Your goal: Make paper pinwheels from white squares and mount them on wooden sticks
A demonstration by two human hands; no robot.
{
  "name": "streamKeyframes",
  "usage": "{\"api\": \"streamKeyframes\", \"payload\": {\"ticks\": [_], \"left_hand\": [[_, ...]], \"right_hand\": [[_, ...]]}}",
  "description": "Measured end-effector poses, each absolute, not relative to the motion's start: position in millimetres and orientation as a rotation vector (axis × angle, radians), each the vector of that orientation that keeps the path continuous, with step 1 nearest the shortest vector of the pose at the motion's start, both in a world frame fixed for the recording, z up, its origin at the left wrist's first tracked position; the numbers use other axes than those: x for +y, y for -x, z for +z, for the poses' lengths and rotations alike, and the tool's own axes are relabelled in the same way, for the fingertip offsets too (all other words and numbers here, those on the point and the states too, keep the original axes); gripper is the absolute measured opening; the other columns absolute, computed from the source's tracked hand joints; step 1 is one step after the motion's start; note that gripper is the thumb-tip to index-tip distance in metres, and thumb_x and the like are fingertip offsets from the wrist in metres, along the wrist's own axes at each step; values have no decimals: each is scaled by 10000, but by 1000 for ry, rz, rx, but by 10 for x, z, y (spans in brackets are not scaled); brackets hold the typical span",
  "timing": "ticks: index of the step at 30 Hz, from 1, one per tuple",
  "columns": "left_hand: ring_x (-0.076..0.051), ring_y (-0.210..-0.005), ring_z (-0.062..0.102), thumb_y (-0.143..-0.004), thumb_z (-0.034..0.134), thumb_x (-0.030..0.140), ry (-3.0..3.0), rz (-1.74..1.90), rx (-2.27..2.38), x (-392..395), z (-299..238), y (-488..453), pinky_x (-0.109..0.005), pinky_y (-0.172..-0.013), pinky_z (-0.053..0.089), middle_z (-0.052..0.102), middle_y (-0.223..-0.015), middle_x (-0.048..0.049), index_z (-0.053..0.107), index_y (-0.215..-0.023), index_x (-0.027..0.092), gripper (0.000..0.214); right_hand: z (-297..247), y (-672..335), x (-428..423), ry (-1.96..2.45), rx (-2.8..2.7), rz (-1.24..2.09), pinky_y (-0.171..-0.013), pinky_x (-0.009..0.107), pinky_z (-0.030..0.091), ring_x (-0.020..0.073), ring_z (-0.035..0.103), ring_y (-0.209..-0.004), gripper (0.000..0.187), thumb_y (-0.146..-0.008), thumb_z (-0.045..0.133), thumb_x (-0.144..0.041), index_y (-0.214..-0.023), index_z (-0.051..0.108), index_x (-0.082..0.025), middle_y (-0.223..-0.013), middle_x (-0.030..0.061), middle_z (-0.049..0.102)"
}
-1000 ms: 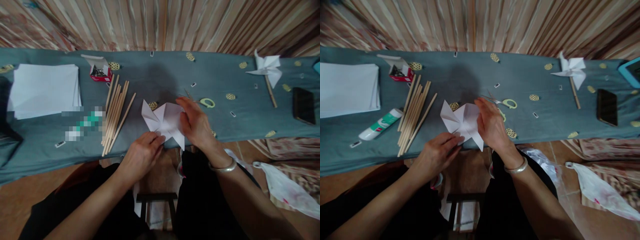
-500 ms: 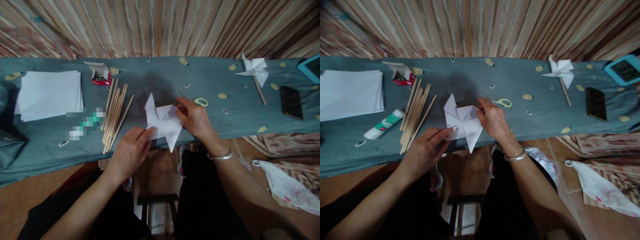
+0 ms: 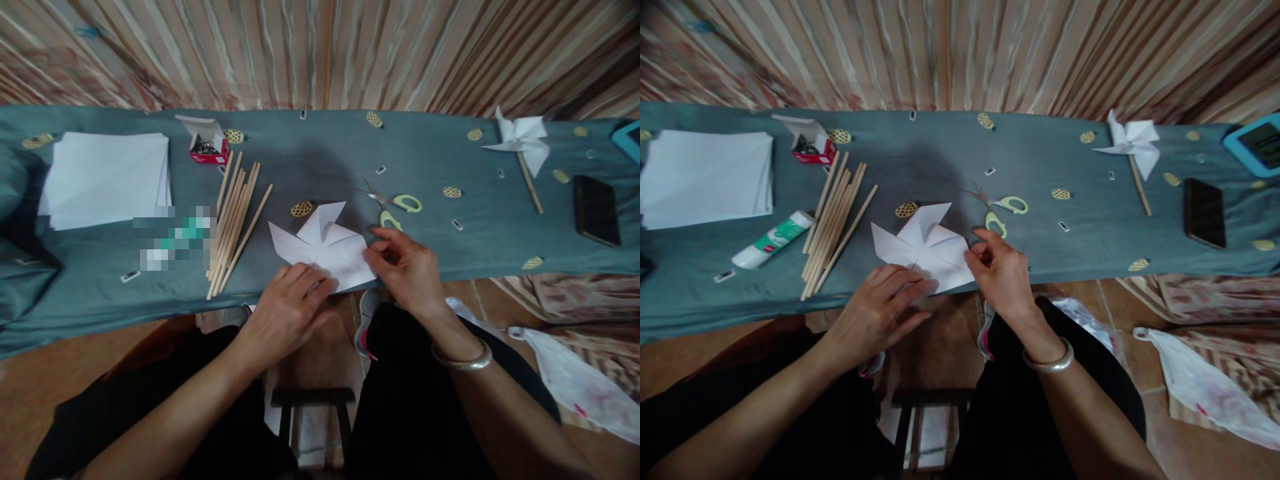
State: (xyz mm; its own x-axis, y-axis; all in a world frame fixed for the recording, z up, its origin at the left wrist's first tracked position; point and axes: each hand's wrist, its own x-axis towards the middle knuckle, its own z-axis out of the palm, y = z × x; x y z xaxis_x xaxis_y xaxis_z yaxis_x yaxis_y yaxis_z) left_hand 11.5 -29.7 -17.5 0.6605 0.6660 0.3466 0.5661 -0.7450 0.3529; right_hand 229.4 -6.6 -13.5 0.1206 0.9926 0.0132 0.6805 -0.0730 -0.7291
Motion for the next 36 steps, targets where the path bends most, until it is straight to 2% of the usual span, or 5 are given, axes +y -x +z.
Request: {"api": "streamKeyframes", "payload": {"ticks": [5,18,23,28,36], "left_hand": [[-216,-875,560,-902,553,145,-2730,710,1050,-271,-237,-126,-341,-700,434,672,-966,-84,621,-1048,139,162],[-215,-870,567,-894,571,143,-2723,702,1070,-205,-272,-67,-348,-710,493,671,-974,-88,636,-1062,125,181],[-207,-851,575,-895,569,140,-2688,729,1049,-207,-264,-76,-340,-730,547,664,-944,-102,656,-1019,89,160],[-216,-882,589,-885,576,119,-2680,734,1039,-215,-251,-49,-363,-768,569,676,-974,-107,657,-1038,79,177],[-210,-903,592,-892,558,106,-2654,731,1036,-231,-251,-38,-366,-798,575,682,-992,-114,649,-1057,71,192]], "right_hand": [[-89,-2315,-118,1856,-1689,644,-708,311,537,168,682,-677,348,-779,630,-274,-1109,666,-165,-793,26,742],[-69,-2274,-216,1825,-1816,585,-667,304,550,171,682,-685,359,-814,632,-264,-1157,636,-158,-804,21,741],[-36,-2309,-226,1614,-1990,239,-845,395,534,233,662,-919,235,-870,560,-222,-1066,676,-162,-967,85,730],[-52,-2298,-237,1406,-2100,256,-927,424,506,238,622,-1029,251,-873,501,-104,-1031,686,-166,-1099,106,696],[-47,-2297,-235,1363,-2180,309,-1021,495,444,283,502,-1245,227,-859,563,-142,-1041,688,-198,-1360,119,531]]}}
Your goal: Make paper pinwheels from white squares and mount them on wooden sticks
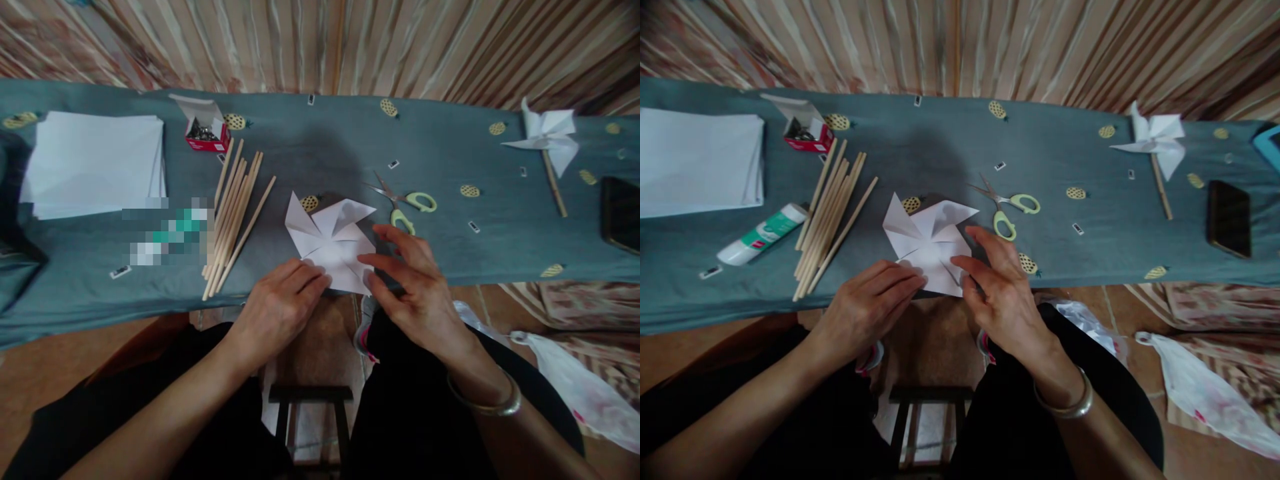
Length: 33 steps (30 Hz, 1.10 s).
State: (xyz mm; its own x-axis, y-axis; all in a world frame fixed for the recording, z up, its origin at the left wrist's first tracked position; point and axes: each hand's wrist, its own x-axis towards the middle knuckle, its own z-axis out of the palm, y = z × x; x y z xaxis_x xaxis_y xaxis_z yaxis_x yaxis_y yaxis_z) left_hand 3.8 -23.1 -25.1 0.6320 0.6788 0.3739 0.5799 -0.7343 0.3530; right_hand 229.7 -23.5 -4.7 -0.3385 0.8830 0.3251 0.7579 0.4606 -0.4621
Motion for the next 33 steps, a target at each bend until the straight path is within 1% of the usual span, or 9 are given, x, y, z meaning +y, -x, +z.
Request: {"api": "streamKeyframes", "payload": {"ticks": [5,9,12,17,23,27,33], "left_hand": [[-209,-901,593,-888,559,100,-2638,709,1053,-231,-228,-39,-359,-802,572,680,-1002,-110,645,-1051,75,187],[-219,-925,589,-867,584,93,-2631,691,1042,-236,-221,-29,-364,-822,565,675,-1021,-116,639,-1062,69,204],[-220,-930,586,-865,586,93,-2633,671,1043,-238,-224,-26,-362,-827,561,673,-1020,-117,634,-1070,65,212],[-220,-921,587,-871,580,101,-2643,660,1041,-236,-229,-29,-360,-811,562,672,-1020,-117,640,-1059,73,199],[-224,-925,573,-878,575,108,-2642,662,1050,-241,-240,-36,-367,-811,559,665,-1018,-113,639,-1064,75,200],[-223,-929,569,-883,570,110,-2639,635,1056,-242,-236,-38,-369,-806,561,658,-1029,-113,631,-1083,83,211],[-219,-907,571,-886,562,106,-2649,654,1063,-235,-239,-50,-359,-782,567,658,-999,-111,615,-1073,78,196]], "right_hand": [[-74,-2306,-229,1347,-2192,476,-1081,526,381,287,447,-1310,166,-863,598,-215,-984,708,-243,-1413,71,490],[-100,-2326,-226,1345,-2183,547,-1079,532,382,283,439,-1317,187,-848,614,-219,-994,710,-287,-1435,30,471],[-107,-2338,-228,1340,-2190,568,-1080,533,377,279,435,-1320,211,-846,613,-203,-1018,705,-282,-1441,37,464],[-94,-2337,-224,1338,-2159,629,-1089,521,369,273,436,-1318,167,-859,610,-227,-977,719,-271,-1438,37,471],[-121,-2259,-202,1360,-2045,685,-1075,486,394,260,469,-1287,134,-868,616,-275,-939,728,-256,-1397,46,512],[-144,-2183,-190,1417,-1988,647,-1055,476,418,260,492,-1266,106,-859,624,-275,-902,719,-257,-1378,33,523],[-143,-2074,-141,1478,-1972,554,-1042,475,431,263,491,-1271,73,-851,616,-235,-847,688,-240,-1377,55,518]]}}
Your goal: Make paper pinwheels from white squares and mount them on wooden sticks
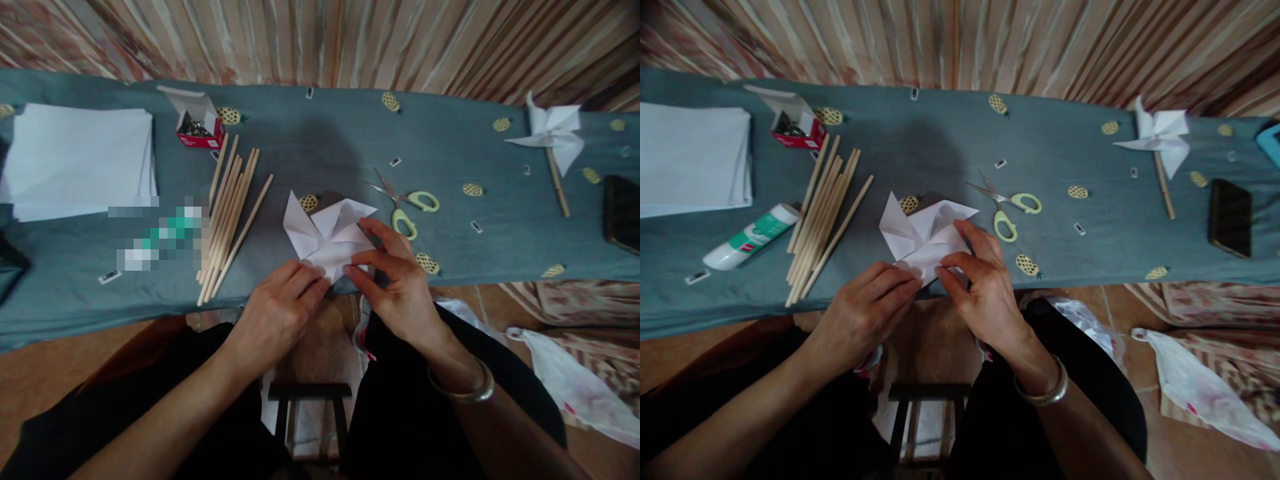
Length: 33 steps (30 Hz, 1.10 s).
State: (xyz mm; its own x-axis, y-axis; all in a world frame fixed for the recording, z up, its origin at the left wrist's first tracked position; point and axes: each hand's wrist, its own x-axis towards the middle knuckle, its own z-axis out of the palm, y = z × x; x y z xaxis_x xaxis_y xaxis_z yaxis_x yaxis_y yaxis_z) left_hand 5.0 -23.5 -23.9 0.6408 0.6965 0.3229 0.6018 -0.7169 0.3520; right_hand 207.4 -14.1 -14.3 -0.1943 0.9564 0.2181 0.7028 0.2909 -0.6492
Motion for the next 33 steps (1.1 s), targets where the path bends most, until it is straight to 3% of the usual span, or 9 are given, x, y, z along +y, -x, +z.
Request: {"api": "streamKeyframes", "payload": {"ticks": [7,11,20,27,33], "left_hand": [[-219,-893,579,-884,564,96,-2560,683,1079,-239,-212,-48,-373,-793,565,653,-966,-101,494,-1276,55,401],[-222,-935,573,-897,548,112,-2547,673,1030,-238,-212,-34,-373,-816,559,649,-1014,-115,563,-1207,67,314],[-219,-929,574,-902,537,101,-2526,693,1026,-224,-215,-40,-382,-799,573,648,-1003,-128,587,-1165,54,272],[-228,-961,567,-911,521,103,-2496,726,1030,-230,-232,-26,-397,-808,577,643,-1018,-127,573,-1180,54,278],[-219,-944,558,-909,529,103,-2496,715,1045,-234,-242,-34,-373,-800,571,634,-1017,-118,568,-1181,55,279]], "right_hand": [[-153,-1959,-98,1537,-2007,396,-1035,501,435,274,482,-1271,101,-859,585,-229,-827,680,-221,-1349,74,533],[-164,-1919,-91,1559,-2033,340,-1057,486,417,270,489,-1255,99,-851,584,-205,-808,673,-211,-1337,89,537],[-171,-1880,-87,1608,-2019,360,-1096,485,385,258,459,-1276,91,-859,585,-227,-831,650,-284,-1343,-1,519],[-162,-1884,-79,1626,-2046,318,-1087,478,400,283,469,-1257,95,-872,570,-235,-828,654,-235,-1340,76,512],[-160,-1867,-80,1633,-2054,293,-1065,456,434,252,477,-1244,120,-869,569,-202,-793,642,-257,-1327,32,519]]}}
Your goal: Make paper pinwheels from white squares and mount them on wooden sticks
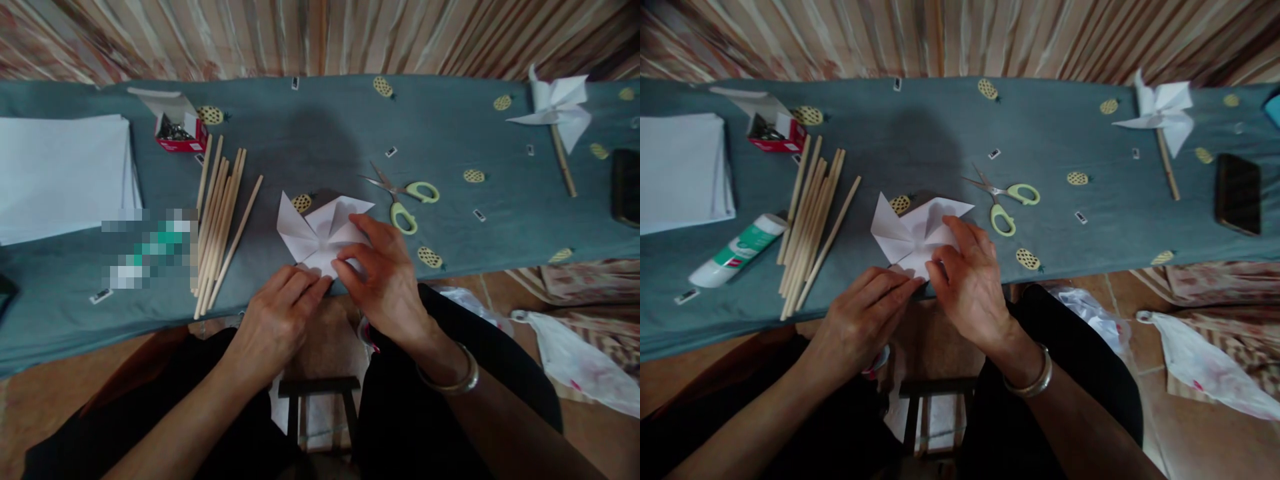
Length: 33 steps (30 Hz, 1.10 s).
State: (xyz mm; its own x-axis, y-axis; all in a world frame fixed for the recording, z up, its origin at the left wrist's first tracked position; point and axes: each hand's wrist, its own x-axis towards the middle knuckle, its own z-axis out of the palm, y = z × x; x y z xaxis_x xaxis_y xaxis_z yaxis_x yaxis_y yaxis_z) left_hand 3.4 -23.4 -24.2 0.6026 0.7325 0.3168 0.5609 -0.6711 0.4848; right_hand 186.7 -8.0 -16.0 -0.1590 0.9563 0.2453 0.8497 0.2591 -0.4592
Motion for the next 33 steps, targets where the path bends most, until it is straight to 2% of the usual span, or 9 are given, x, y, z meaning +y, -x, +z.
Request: {"api": "streamKeyframes", "payload": {"ticks": [19,27,33], "left_hand": [[-221,-918,563,-883,555,74,-2496,741,1036,-224,-241,-69,-374,-768,570,634,-984,-130,609,-1119,19,248],[-220,-905,564,-888,547,77,-2488,751,1035,-218,-231,-71,-373,-752,569,632,-969,-130,613,-1105,19,234],[-216,-878,560,-895,536,79,-2475,762,1044,-215,-243,-74,-373,-723,567,628,-940,-121,615,-1096,23,222]], "right_hand": [[-228,-1850,-74,1564,-2055,170,-1002,454,464,242,491,-1216,129,-865,575,-185,-761,623,-245,-1299,37,541],[-224,-1849,-83,1562,-2097,123,-992,467,462,272,500,-1216,109,-869,588,-200,-778,649,-200,-1316,108,560],[-214,-1852,-89,1564,-2138,94,-1004,458,454,266,486,-1234,91,-880,587,-217,-810,644,-227,-1345,77,535]]}}
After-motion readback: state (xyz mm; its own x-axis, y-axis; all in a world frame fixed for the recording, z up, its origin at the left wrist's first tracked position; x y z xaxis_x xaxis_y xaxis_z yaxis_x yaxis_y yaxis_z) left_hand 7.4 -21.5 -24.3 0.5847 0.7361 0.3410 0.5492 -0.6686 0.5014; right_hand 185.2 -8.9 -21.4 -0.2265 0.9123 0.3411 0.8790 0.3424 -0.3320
